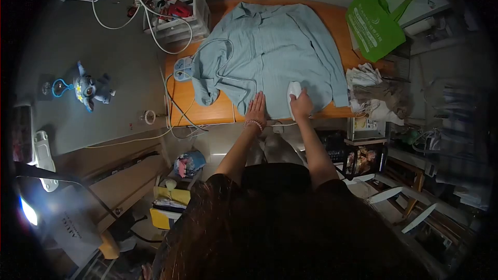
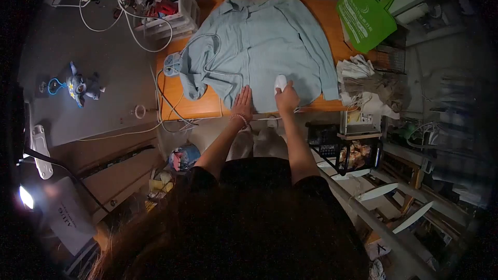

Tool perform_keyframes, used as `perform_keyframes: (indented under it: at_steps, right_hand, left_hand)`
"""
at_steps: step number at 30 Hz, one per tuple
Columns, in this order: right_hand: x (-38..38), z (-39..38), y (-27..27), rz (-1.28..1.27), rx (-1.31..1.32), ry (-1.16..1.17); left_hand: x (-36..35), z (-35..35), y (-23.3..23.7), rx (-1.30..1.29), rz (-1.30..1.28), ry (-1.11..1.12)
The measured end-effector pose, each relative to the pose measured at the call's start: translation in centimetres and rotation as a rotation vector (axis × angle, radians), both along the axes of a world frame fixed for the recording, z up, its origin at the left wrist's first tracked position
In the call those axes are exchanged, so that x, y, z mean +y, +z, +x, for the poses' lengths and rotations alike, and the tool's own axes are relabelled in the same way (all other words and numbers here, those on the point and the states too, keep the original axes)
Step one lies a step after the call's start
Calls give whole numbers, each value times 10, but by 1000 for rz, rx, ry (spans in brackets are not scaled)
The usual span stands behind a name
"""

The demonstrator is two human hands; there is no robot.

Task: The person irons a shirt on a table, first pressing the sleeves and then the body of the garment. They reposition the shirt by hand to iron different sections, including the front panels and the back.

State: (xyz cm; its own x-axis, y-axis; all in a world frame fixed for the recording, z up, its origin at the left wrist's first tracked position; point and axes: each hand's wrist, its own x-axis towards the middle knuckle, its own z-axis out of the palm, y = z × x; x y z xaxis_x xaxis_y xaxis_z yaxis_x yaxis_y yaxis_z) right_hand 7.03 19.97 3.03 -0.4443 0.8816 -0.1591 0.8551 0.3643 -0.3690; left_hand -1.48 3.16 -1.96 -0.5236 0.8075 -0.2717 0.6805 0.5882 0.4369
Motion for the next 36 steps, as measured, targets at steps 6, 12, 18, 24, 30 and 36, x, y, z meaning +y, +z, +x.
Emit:
perform_keyframes:
  at_steps: [6,12,18,24,30,36]
  right_hand:
    - [28,16,-3,22,29,-52]
    - [48,29,6,-15,10,-134]
    - [53,32,9,4,50,-184]
    - [-3,0,47,-79,177,-53]
    - [-40,-39,15,-95,126,111]
    - [-46,-41,3,-119,135,117]
  left_hand:
    - [3,2,-3,101,-87,-11]
    - [6,4,0,116,-124,-5]
    - [7,5,7,159,-146,-25]
    - [5,20,-8,245,-31,5]
    - [5,37,-16,159,-86,78]
    - [-2,33,-25,226,-105,18]
